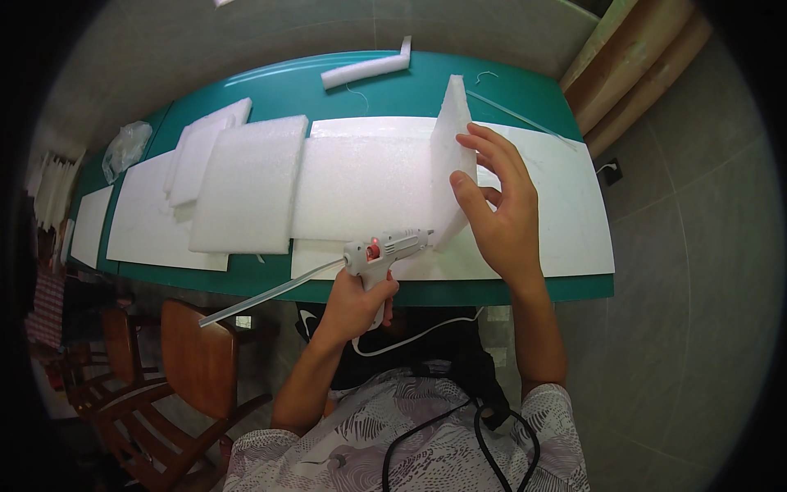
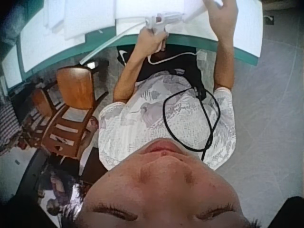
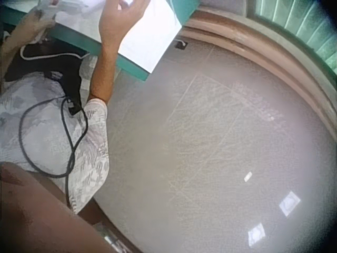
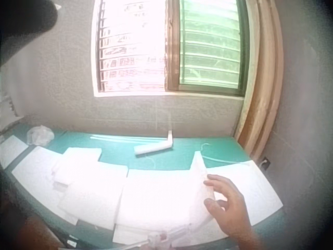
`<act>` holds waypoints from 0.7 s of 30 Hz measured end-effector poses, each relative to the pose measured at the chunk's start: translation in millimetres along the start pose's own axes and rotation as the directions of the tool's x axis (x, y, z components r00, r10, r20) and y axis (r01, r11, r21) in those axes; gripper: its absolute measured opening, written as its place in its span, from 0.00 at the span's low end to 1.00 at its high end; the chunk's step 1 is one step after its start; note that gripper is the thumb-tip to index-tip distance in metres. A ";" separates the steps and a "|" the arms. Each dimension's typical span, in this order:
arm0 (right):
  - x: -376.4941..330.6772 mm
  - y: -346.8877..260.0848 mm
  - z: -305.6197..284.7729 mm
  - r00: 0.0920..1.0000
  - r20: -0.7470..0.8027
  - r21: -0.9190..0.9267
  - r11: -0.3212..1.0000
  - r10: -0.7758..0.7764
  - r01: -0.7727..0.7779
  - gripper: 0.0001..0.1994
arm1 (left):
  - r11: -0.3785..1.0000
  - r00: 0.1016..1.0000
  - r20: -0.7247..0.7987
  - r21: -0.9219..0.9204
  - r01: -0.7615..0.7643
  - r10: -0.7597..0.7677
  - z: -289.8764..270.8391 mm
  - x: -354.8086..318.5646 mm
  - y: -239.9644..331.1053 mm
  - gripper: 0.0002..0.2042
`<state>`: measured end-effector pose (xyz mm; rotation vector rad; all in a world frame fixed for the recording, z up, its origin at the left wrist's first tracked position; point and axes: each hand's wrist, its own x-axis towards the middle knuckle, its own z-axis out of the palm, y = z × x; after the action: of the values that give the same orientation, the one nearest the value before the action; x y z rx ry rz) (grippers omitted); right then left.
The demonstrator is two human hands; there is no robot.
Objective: The person disassembles a foam structure by hand, arranges the foam pieces across the table, and glues the pieces together using a hot glue gun.
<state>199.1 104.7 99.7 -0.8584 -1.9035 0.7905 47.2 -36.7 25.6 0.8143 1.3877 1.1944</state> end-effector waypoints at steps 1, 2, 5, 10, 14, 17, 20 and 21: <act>0.0 0.3 -0.1 1.000 0.001 -0.004 1.000 0.002 -0.002 0.20 | 1.000 1.000 -0.006 0.005 0.003 -0.003 -0.1 -0.1 -0.2 0.08; -0.1 0.2 -0.3 1.000 0.001 -0.004 1.000 0.002 -0.002 0.20 | 1.000 1.000 -0.006 0.005 0.003 -0.003 -0.4 0.0 -1.0 0.08; -0.8 -0.9 -1.9 1.000 0.009 -0.017 1.000 0.021 -0.021 0.21 | 1.000 1.000 -0.001 -0.002 -0.008 0.008 -3.0 -0.1 -3.2 0.08; -2.0 -2.5 -4.1 0.998 0.055 -0.084 0.996 -0.009 0.014 0.23 | 0.995 1.000 0.022 -0.104 -0.008 0.010 -9.0 -5.4 -0.1 0.07; -2.7 -1.5 -2.3 0.997 0.060 -0.095 0.993 -0.057 0.062 0.24 | 0.985 0.999 -0.033 -0.169 -0.041 0.036 -10.8 -8.3 -4.9 0.07; -3.7 -1.2 2.5 0.997 0.048 -0.080 0.995 -0.059 0.063 0.25 | 0.969 0.993 -0.100 -0.231 -0.090 0.068 -14.8 -8.7 -9.7 0.07; -3.5 -2.4 6.7 0.997 0.038 -0.084 0.994 -0.061 0.064 0.24 | 0.945 0.985 -0.147 -0.300 -0.131 0.090 -16.5 -7.9 -12.4 0.07; -3.2 -2.9 7.2 0.996 0.045 -0.112 0.991 -0.074 0.079 0.23 | 0.930 0.979 -0.171 -0.330 -0.159 0.107 -16.2 -7.9 -11.9 0.07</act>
<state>193.2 99.1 97.5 -0.8385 -2.0211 0.6635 34.7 -50.8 15.1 0.5870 1.2086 1.5794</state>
